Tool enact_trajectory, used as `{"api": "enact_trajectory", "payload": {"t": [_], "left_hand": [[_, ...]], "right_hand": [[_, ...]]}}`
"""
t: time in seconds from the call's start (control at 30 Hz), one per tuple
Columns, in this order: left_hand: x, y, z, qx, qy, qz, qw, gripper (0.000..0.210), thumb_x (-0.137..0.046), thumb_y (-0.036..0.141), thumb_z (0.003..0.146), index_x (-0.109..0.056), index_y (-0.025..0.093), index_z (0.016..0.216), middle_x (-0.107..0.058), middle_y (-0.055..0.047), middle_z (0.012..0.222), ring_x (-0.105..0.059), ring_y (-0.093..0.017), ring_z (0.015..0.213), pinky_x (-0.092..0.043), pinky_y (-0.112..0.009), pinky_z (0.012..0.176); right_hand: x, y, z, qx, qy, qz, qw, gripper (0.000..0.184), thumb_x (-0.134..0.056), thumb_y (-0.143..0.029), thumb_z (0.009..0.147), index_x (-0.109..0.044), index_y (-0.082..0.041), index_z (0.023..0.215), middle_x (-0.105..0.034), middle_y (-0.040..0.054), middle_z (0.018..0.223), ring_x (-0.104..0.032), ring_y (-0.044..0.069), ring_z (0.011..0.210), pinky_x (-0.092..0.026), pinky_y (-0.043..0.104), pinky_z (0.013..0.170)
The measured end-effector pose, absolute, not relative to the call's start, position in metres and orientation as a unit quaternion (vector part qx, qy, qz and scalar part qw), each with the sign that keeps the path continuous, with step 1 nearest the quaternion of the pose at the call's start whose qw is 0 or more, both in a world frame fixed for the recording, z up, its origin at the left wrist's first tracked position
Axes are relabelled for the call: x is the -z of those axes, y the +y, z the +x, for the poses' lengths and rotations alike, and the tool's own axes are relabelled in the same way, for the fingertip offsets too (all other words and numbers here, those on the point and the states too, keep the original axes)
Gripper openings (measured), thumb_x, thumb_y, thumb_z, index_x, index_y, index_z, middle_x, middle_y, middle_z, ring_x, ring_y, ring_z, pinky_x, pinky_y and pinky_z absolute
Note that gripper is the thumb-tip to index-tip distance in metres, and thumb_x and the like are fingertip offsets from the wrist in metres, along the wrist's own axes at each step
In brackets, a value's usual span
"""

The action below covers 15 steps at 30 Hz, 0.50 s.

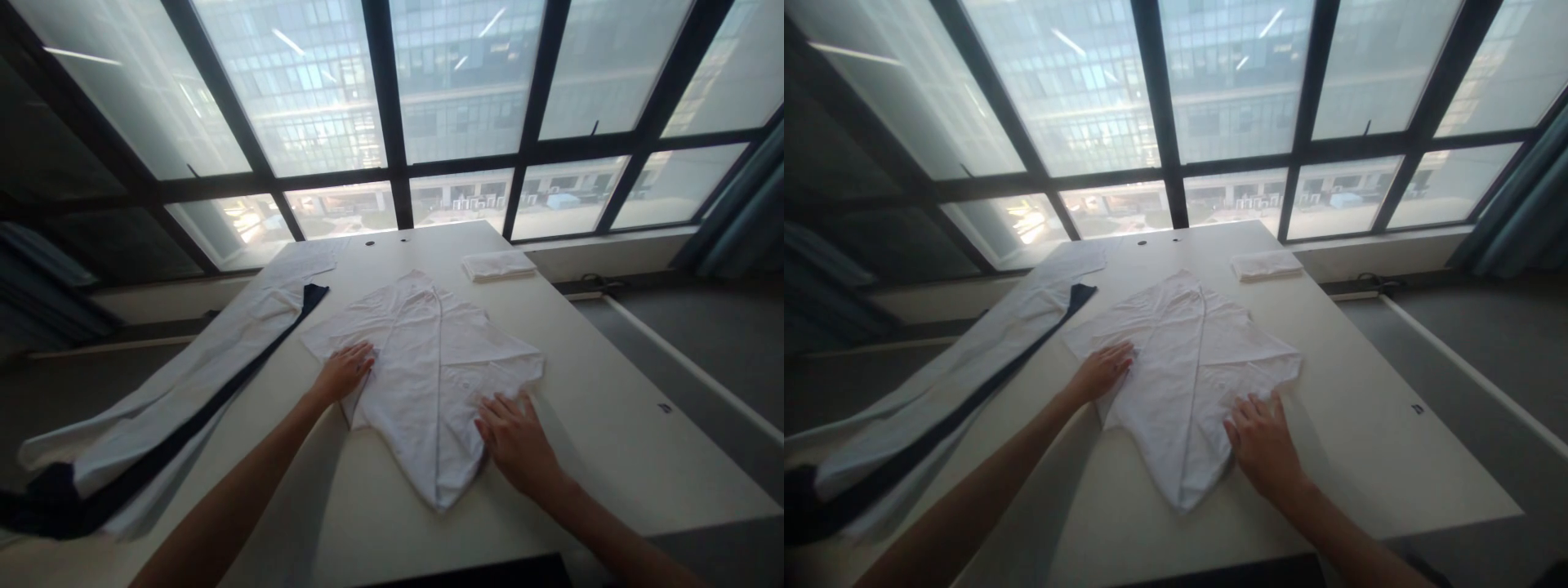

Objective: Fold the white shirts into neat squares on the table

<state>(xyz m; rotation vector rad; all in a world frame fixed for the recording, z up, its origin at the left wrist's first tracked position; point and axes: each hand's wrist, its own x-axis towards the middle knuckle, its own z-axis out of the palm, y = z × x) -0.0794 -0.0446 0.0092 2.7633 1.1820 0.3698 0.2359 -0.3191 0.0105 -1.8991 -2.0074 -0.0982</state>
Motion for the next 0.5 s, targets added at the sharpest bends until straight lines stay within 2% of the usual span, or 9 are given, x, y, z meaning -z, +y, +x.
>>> {"api": "enact_trajectory", "payload": {"t": [0.1, 0.23, 0.33, 0.5], "left_hand": [[-0.016, -0.086, -0.089, -0.132, 0.388, 0.911, 0.037, 0.045, -0.044, 0.046, 0.102, -0.059, 0.027, 0.139, -0.064, -0.011, 0.139, -0.060, -0.031, 0.126, -0.045, -0.052, 0.106], [-0.020, -0.143, -0.091, -0.144, 0.361, 0.921, 0.043, 0.045, -0.048, 0.044, 0.102, -0.058, 0.024, 0.141, -0.067, -0.013, 0.133, -0.065, -0.028, 0.115, -0.049, -0.048, 0.101], [-0.015, -0.180, -0.087, -0.150, 0.338, 0.928, 0.048, 0.048, -0.051, 0.039, 0.101, -0.052, 0.026, 0.147, -0.061, -0.012, 0.141, -0.060, -0.028, 0.125, -0.048, -0.047, 0.104], [-0.008, -0.212, -0.084, -0.138, 0.309, 0.939, 0.069, 0.054, -0.058, 0.032, 0.098, -0.047, 0.032, 0.151, -0.044, -0.011, 0.156, -0.048, -0.031, 0.138, -0.045, -0.053, 0.111]], "right_hand": [[-0.009, -0.301, 0.284, 0.039, -0.716, -0.679, 0.157, 0.034, -0.041, -0.034, 0.105, -0.072, -0.022, 0.113, -0.071, 0.0101, 0.126, -0.056, 0.034, 0.129, -0.020, 0.073, 0.114], [-0.007, -0.269, 0.341, 0.035, -0.713, -0.689, 0.125, 0.035, -0.040, -0.032, 0.105, -0.070, -0.023, 0.120, -0.069, 0.0113, 0.132, -0.052, 0.034, 0.135, -0.016, 0.075, 0.114], [-0.006, -0.243, 0.371, 0.024, -0.715, -0.691, 0.104, 0.037, -0.038, -0.031, 0.105, -0.069, -0.022, 0.122, -0.064, 0.0116, 0.139, -0.049, 0.033, 0.139, -0.018, 0.073, 0.114], [-0.005, -0.221, 0.393, 0.005, -0.718, -0.688, 0.101, 0.040, -0.035, -0.030, 0.106, -0.070, -0.019, 0.122, -0.056, 0.0145, 0.147, -0.043, 0.033, 0.143, -0.022, 0.068, 0.116]]}}
